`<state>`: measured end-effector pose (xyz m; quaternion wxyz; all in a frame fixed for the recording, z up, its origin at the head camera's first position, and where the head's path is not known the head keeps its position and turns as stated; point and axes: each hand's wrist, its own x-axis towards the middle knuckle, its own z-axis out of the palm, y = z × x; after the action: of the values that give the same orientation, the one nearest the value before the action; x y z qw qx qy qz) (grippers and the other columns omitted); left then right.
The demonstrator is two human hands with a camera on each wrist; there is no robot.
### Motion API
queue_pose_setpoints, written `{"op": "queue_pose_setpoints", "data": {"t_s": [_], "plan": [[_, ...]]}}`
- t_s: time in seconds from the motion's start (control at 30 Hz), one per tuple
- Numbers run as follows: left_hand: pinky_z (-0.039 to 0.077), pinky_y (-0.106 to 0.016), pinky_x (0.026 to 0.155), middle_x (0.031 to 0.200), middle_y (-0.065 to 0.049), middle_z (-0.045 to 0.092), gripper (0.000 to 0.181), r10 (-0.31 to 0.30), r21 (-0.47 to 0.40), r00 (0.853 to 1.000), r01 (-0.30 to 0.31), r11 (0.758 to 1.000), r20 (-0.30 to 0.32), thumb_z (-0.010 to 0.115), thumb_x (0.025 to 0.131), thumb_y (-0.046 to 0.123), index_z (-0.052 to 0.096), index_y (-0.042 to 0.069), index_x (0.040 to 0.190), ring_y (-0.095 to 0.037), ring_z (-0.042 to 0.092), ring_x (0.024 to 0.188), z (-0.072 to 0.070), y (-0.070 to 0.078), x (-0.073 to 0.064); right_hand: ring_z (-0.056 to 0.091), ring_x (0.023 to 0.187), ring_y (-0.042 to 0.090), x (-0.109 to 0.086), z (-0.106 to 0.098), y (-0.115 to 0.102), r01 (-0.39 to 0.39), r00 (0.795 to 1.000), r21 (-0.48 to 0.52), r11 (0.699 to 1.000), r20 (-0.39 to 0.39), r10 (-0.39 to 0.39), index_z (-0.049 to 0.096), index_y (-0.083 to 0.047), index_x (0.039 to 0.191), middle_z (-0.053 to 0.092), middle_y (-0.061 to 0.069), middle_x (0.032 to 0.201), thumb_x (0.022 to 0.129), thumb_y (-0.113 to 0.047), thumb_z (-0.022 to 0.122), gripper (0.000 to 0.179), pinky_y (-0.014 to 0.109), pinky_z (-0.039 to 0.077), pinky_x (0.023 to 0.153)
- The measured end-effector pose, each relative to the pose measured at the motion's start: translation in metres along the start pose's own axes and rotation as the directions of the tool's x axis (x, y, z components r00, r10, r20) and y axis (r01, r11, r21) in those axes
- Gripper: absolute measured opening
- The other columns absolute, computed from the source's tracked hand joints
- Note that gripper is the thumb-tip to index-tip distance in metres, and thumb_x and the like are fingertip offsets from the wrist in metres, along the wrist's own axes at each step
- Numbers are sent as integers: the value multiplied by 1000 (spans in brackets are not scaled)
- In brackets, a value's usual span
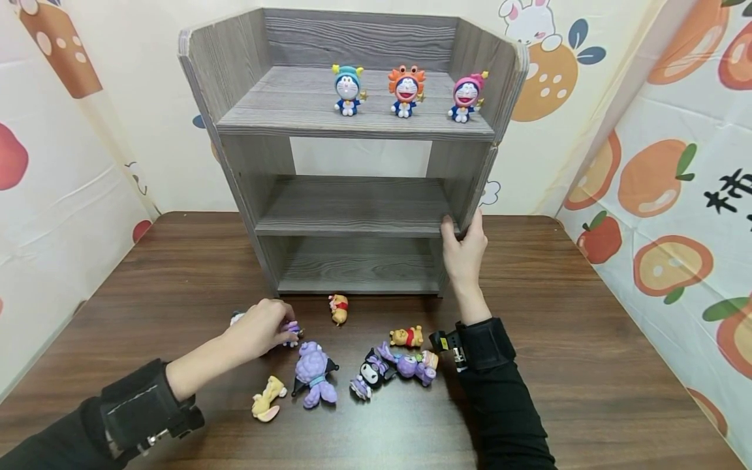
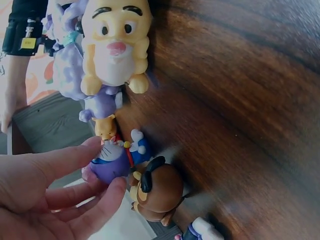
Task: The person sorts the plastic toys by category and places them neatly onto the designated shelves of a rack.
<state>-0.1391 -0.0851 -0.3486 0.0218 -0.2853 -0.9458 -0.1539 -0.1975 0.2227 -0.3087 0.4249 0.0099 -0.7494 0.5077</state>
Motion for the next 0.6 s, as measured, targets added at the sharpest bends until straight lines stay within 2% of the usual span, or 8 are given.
{"op": "queue_pose_setpoints", "data": {"t_s": [0.13,0.27,0.47,0.6], "plan": [[41,-28,51,63,0,49,16,32,-11,999,-32,999,13,74,66,6,59,5,66,-13,48,59,-2,-2,0,50,80,6,4,2,18,0,1000,-3,1000,4,0,52,1,113,60,15,95,83,-11,53,32,20,37,68],[44,-31,56,68,-3,53,13,40,-13,999,-40,999,21,72,65,1,61,1,73,-16,52,64,-3,-3,-1,52,82,9,5,4,22,7,1000,7,1000,1,-7,52,-1,113,60,13,96,84,-13,53,32,20,38,69],[46,-33,58,74,-7,56,17,32,-27,999,-31,999,17,72,65,1,63,-2,79,-19,55,68,-2,-3,-3,51,83,9,4,3,18,0,1000,9,1000,5,0,51,1,114,60,15,97,83,-12,53,33,20,38,70],[46,-32,59,76,-7,57,17,36,-49,999,-35,998,10,71,66,1,64,-3,82,-18,55,69,0,-3,-2,51,84,9,0,0,2,-10,1000,16,1000,4,10,50,6,114,59,19,99,83,-8,51,34,20,37,71]]}}
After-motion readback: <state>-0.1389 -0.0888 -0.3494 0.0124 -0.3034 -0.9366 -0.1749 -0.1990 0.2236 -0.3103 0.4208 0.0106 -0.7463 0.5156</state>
